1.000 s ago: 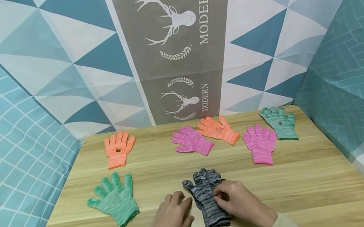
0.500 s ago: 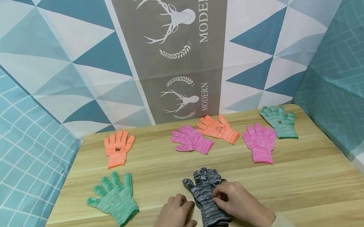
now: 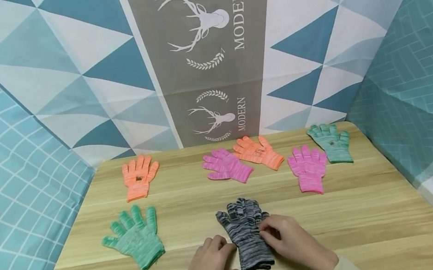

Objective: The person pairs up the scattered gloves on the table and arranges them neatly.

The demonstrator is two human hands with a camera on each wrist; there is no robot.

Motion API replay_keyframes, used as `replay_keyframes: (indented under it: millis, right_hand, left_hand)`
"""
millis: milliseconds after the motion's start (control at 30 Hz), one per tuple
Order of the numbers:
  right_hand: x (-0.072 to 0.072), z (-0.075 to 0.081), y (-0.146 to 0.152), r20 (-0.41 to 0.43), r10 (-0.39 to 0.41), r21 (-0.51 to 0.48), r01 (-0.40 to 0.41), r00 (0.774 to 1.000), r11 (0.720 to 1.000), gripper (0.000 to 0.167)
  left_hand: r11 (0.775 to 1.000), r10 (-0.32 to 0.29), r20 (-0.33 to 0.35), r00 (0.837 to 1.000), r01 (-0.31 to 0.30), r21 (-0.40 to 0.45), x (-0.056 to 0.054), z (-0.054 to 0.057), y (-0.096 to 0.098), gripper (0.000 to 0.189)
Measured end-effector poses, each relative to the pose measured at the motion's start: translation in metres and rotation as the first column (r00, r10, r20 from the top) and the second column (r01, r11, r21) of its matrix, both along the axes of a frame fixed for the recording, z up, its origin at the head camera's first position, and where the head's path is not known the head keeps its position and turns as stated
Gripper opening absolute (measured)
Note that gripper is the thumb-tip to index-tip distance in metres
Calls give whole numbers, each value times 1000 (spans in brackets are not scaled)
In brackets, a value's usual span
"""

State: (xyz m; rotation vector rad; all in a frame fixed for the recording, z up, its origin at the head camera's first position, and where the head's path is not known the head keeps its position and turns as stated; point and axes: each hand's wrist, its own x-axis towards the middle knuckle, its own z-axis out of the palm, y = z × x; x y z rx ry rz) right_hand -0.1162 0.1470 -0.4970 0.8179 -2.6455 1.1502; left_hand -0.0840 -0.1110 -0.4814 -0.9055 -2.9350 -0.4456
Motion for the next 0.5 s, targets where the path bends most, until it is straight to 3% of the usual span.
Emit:
replay_keyframes:
  millis: [133,267,433,500]
  right_hand:
    - [8,-2,14,136,85,-31,-81,987,996,7]
    - [16,-4,20,268,195,-58,-186,943,981,8]
    - [21,-5,19,334,266,-96,-248,904,964,12]
    - [21,-4,18,331,270,-109,-247,904,963,11]
  left_hand:
    - [1000,-11,17,1000,11,12,2,1,0,45]
    - [1000,-19,25,1000,19,-2,1,1,1,44]
    - [999,-29,41,999,29,-15,1,0,3,45]
    - [999,-28,50,998,29,-14,0,0,4,44]
